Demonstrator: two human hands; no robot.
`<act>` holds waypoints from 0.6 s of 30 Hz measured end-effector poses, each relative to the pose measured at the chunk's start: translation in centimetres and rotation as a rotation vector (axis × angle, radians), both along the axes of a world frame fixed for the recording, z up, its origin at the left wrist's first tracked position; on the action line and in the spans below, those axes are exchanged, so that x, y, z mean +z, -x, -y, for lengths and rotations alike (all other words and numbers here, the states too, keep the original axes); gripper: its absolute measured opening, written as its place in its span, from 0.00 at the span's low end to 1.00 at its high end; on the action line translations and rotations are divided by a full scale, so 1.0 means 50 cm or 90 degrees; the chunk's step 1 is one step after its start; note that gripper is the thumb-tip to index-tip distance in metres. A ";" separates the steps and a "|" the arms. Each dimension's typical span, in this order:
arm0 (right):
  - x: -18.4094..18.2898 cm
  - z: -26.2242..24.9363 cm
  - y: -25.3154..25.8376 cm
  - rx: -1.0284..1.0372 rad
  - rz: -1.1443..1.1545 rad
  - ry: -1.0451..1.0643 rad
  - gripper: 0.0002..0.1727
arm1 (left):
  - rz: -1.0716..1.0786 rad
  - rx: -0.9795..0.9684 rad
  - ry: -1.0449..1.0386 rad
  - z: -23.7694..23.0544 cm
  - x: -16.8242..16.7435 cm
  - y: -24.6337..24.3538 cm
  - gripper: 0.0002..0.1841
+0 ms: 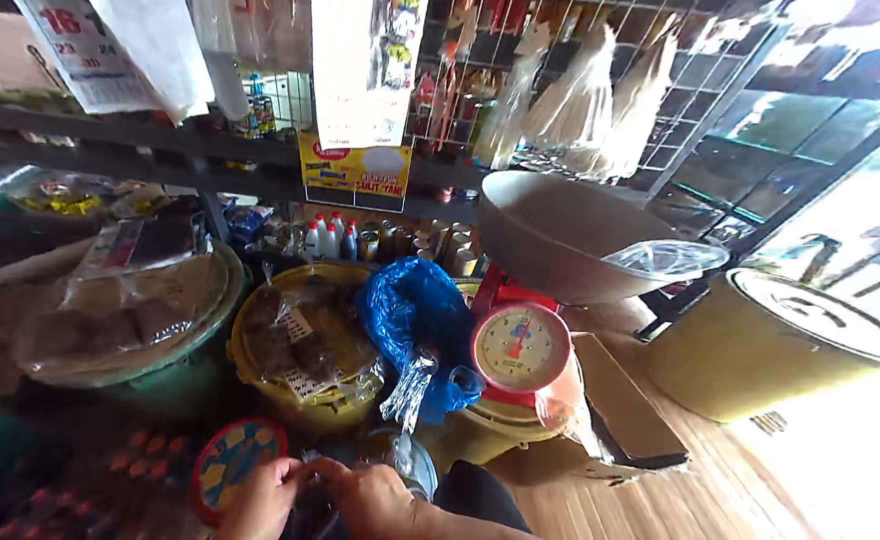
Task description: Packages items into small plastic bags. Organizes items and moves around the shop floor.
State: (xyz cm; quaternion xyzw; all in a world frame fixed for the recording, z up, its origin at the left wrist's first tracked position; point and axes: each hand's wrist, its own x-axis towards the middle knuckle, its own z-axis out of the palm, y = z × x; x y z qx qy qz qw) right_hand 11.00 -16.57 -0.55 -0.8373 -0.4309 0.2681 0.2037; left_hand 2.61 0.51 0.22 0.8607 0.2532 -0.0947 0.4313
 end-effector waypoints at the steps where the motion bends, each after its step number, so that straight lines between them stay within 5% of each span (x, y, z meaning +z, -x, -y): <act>1: -0.006 0.000 -0.004 0.002 0.005 -0.011 0.25 | 0.007 0.006 -0.006 0.002 -0.003 -0.001 0.14; 18: -0.063 0.004 -0.025 -0.043 -0.149 -0.117 0.24 | 0.152 0.100 -0.142 0.044 -0.043 0.000 0.14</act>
